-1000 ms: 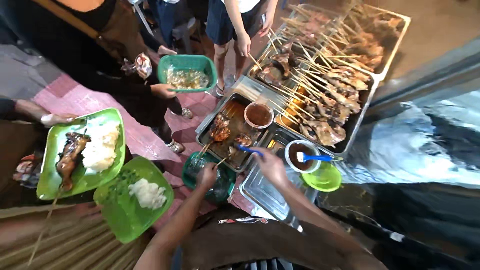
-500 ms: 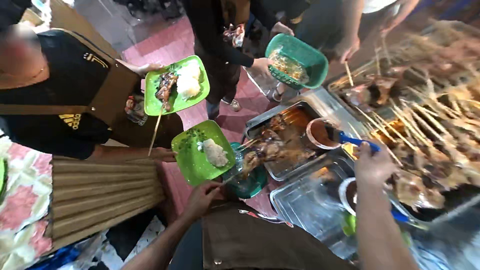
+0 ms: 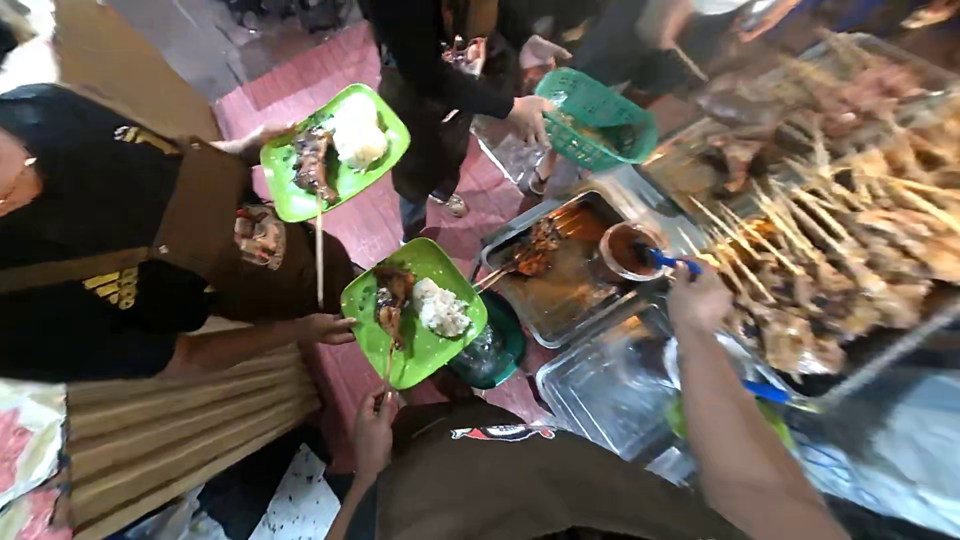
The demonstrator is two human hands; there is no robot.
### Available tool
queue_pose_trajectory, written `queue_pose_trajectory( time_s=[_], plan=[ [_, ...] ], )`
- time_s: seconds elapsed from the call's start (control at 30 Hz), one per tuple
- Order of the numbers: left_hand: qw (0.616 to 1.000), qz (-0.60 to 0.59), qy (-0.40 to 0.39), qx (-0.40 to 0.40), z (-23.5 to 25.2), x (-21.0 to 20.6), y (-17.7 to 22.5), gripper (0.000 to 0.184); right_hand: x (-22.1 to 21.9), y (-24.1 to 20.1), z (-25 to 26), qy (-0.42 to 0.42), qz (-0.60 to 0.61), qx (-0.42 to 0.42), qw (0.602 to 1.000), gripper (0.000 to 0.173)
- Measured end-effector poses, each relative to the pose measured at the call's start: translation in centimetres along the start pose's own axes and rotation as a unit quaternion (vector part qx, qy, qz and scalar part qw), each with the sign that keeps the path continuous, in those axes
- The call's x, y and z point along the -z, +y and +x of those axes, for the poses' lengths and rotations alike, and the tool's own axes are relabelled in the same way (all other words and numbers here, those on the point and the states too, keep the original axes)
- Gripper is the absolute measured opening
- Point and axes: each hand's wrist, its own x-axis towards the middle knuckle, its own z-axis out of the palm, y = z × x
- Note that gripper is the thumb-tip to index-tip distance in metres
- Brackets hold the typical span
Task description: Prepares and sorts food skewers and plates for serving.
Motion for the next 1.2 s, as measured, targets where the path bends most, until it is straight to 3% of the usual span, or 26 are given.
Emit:
queue_pose_trajectory(
  time_s=[0.13, 0.23, 0.3, 0.4, 0.47, 0.53, 0.6, 0.67, 0.73, 0.93, 1.0, 1.1, 1.2],
  plan=[
    [0.999, -0.019, -0.034, 0.004, 0.9, -0.8, -0.5, 0.044, -1.5, 1.5, 1.9, -0.043, -0.058, 0.009, 0.997, 0.040],
    [0.999, 0.028, -0.015, -0.014, 1.5, -0.4, -0.4, 0.053, -1.6, 2.2, 2.5, -0.021, -0.036, -0.013, 0.999, 0.038],
    [0.986, 0.120, -0.001, -0.116, 1.3, 1.1, 0.1, 0.063, -0.2, 1.7, 1.7, 0.023, 0.036, -0.018, 0.999, 0.036],
    [0.887, 0.183, 0.040, -0.422, 0.5, 1.7, 3.4, 0.052, 1.3, -0.4, 0.2, 0.055, 0.162, 0.023, 0.985, 0.034],
    [0.843, 0.168, -0.059, -0.507, -0.5, -0.9, 7.5, 0.035, 0.3, -2.6, -0.4, 0.007, 0.175, 0.046, 0.983, 0.033],
    [0.831, 0.215, -0.230, -0.459, -0.3, -5.8, 11.5, 0.033, -2.4, -4.9, 0.1, -0.047, 0.124, 0.075, 0.988, 0.033],
    [0.809, 0.365, -0.323, -0.329, 1.7, -11.9, 14.6, 0.047, -5.9, -6.3, 0.8, -0.092, 0.055, 0.111, 0.988, 0.034],
    [0.777, 0.492, -0.309, -0.243, 5.1, -17.7, 16.1, 0.059, -8.2, -7.4, 0.6, -0.167, -0.005, 0.129, 0.977, 0.038],
    [0.762, 0.542, -0.267, -0.232, 8.6, -21.2, 16.0, 0.056, -10.0, -7.6, -0.6, -0.203, -0.041, 0.185, 0.961, 0.040],
    [0.754, 0.568, -0.246, -0.220, 12.9, -23.9, 16.0, 0.043, -12.6, -4.5, -5.0, -0.043, 0.028, 0.376, 0.925, 0.026],
    [0.747, 0.572, -0.233, -0.247, 13.5, -24.1, 15.8, 0.043, -10.8, -4.1, -5.7, -0.051, 0.068, 0.342, 0.936, 0.025],
    [0.734, 0.577, -0.219, -0.283, 13.8, -24.2, 16.5, 0.042, -6.6, -4.0, -5.4, -0.132, 0.105, 0.198, 0.966, 0.032],
    [0.732, 0.584, -0.216, -0.277, 14.4, -24.4, 17.0, 0.045, -4.4, -3.3, -3.9, -0.114, 0.145, 0.103, 0.977, 0.034]
  ],
)
